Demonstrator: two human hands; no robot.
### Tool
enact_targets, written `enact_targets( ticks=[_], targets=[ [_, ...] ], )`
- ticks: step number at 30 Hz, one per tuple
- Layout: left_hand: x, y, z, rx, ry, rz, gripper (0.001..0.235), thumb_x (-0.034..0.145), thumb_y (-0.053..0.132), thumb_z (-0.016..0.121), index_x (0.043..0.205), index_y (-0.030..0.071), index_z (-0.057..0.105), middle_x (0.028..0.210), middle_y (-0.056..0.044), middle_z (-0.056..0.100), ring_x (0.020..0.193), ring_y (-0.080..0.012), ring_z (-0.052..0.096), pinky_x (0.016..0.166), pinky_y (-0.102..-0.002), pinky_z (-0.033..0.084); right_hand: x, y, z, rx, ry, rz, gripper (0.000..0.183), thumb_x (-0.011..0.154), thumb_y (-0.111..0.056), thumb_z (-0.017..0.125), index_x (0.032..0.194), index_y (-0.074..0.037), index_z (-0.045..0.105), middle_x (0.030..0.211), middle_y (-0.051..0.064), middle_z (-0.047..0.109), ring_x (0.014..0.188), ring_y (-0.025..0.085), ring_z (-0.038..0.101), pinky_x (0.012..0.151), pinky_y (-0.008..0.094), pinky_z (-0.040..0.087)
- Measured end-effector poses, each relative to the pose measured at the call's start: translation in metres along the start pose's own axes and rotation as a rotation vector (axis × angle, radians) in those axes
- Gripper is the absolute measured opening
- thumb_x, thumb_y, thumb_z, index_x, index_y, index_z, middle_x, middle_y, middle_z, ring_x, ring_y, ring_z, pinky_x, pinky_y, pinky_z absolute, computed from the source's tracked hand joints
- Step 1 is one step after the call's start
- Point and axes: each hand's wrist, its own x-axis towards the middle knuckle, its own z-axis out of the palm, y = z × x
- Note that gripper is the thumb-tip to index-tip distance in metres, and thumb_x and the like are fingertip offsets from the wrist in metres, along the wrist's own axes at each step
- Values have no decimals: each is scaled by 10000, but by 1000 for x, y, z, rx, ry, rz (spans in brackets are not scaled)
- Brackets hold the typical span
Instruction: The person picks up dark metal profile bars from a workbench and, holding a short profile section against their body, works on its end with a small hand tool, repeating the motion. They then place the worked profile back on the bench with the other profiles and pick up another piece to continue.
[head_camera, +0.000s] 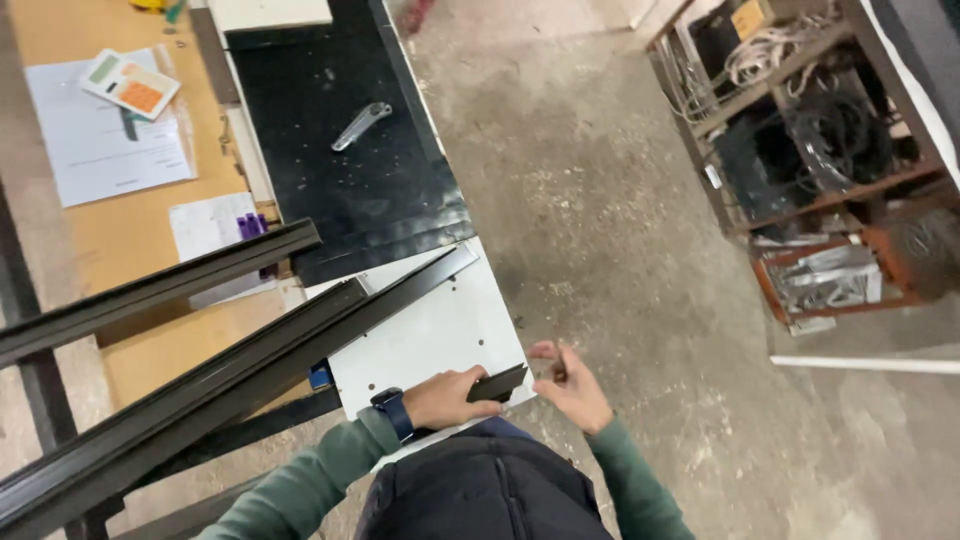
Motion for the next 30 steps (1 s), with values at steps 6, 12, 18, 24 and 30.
enact_targets(
  ticks=[6, 12, 18, 24, 30],
  targets=[
    [54, -40, 20, 69, 127, -158, 613, 879, 640, 624, 1092, 66, 638, 928, -190, 724, 877, -368, 712, 767, -487, 535, 76, 88, 31, 149, -179, 180, 521, 893, -252, 769, 1330, -56, 565, 930, 29, 638, 755, 83, 544, 636, 277, 438],
    [80, -44, 40, 107, 228, -202, 619, 883, 616, 652, 1110, 43, 607, 990, -167, 704, 915, -353, 706, 802, -467, 536, 97, 125, 16, 31, -161, 256, 530, 824, -298, 844, 1223, -21, 633, 796, 13, 657, 680, 106, 552, 585, 292, 442],
    [45, -48, 51, 424, 529, -91, 431, 921, 414, 674, 1169, 67, 612, 1098, -116, 637, 1038, -325, 611, 866, -442, 495, 121, 152, -4, 33, -120, 234, 522, 812, -326, 862, 1176, 4, 684, 804, 1, 630, 713, 89, 557, 627, 269, 459],
    [-29, -89, 75, 637, 700, -170, 314, 933, 261, 661, 1174, 64, 620, 1100, -79, 626, 1041, -275, 591, 890, -419, 474, 135, 134, -19, -5, -83, 292, 604, 781, -378, 865, 1179, 5, 620, 840, 25, 587, 712, 116, 535, 617, 291, 458],
    [-103, -127, 69, 646, 903, -381, 400, 858, 326, 695, 1178, 93, 641, 1138, -71, 637, 1076, -280, 589, 937, -490, 441, 151, 135, -38, -247, -102, 296, 739, 771, -537, 799, 1256, -21, 587, 1003, 58, 637, 905, 182, 604, 784, 371, 511]
  ],
)
